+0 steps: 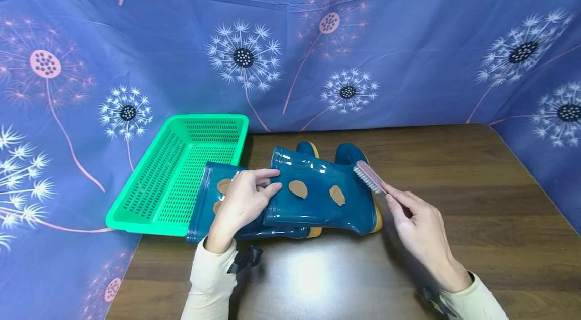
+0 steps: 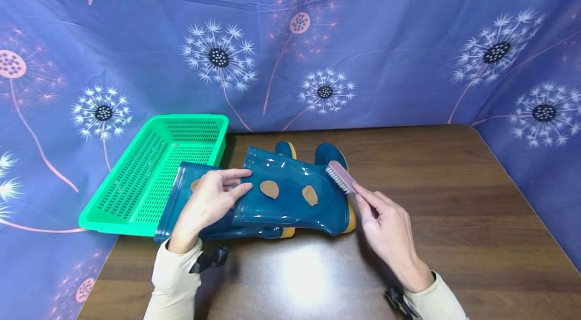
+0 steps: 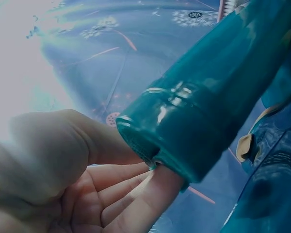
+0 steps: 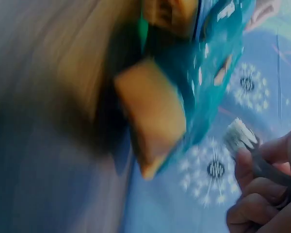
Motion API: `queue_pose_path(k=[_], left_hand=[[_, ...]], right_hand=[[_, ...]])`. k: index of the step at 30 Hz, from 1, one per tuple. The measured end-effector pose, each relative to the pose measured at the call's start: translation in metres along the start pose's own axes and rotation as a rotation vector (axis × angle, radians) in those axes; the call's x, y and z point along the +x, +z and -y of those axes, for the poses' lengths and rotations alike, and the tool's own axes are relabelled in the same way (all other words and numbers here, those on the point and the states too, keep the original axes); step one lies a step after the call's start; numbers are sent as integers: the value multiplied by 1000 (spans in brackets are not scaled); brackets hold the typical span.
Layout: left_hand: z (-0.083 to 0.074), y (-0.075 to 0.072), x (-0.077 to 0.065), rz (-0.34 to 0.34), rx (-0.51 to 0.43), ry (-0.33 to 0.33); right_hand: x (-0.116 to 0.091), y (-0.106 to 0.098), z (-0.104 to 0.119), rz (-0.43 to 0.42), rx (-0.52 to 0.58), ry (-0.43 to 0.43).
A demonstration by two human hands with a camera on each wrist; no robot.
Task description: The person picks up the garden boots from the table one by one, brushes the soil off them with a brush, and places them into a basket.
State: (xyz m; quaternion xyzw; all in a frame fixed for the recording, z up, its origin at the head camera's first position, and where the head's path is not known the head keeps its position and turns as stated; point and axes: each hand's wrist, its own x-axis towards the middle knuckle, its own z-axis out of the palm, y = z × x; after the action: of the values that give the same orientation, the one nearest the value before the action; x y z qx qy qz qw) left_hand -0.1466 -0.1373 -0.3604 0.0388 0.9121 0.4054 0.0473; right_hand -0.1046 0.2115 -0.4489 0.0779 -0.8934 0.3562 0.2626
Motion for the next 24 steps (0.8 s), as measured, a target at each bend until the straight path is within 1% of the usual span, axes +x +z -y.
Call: queue_pose_path(k=[2,3,7,9,12,14,21,24], left_hand=[[0,0,1,7,-2,-1],[0,1,1,9,-1,1],[2,1,1,9,-2,0],[2,1,2,4,-1,-2],[2,1,2,3,1,-6],[2,0,2,3,2,-1],[2,-2,1,10,-21,-16],[3,-2,1,15,-31,-20]], right_hand=[[-2,8,5,-34,58,-72],[-4,12,7,-41,87,-93],[-13,27,14,-39,175,-168],[-16,33,16,-38,203,-205],[-19,39,19,-49,216,-251],[-20,41,20,-50,218,-260],[-24,41,19,20,185,-211],[-25,41,18,23,182,-215]])
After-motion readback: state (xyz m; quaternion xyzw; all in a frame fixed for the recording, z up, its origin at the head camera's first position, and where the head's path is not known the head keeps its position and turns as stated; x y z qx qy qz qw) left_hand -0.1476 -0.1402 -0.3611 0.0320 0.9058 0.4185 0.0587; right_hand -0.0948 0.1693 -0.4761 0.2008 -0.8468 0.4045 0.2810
